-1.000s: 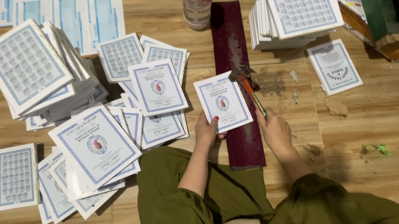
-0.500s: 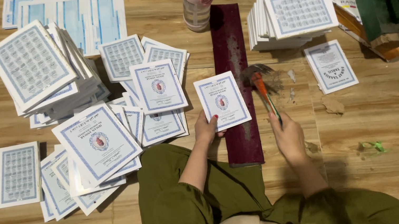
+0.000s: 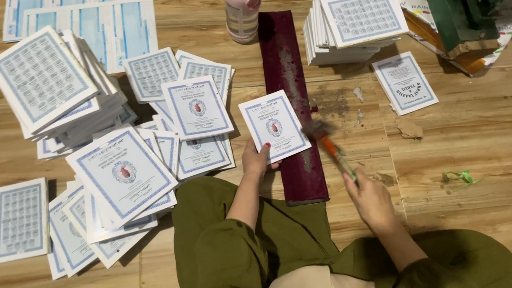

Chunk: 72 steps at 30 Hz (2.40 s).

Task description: Using a hammer and a punch tool to process small booklets on a wooden block

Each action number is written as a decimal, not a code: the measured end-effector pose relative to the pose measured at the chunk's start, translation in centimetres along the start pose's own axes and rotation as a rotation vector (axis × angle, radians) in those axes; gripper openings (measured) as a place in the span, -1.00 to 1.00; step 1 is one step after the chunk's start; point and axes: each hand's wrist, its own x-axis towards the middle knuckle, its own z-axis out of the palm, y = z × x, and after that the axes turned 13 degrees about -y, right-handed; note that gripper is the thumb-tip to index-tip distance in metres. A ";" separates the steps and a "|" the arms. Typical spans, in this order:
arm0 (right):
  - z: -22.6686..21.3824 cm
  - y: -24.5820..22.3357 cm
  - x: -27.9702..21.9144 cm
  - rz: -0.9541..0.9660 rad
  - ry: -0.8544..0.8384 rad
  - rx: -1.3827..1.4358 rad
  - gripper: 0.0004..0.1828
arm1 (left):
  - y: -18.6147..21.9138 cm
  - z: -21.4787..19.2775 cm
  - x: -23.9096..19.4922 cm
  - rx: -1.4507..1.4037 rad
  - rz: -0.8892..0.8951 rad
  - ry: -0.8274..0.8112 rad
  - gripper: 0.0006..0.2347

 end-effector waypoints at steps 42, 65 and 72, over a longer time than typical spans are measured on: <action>2.4 4.7 6.1 0.012 0.250 1.063 -0.64 | 21.2 11.6 11.9 1.205 1.447 0.190 -0.89; 2.4 2.6 2.1 0.010 0.224 0.805 -0.61 | -3.8 3.3 0.6 0.034 -0.088 0.209 -0.47; 2.3 1.7 1.7 0.010 0.102 0.571 -0.61 | -3.4 2.1 1.9 0.165 -0.121 0.333 -0.66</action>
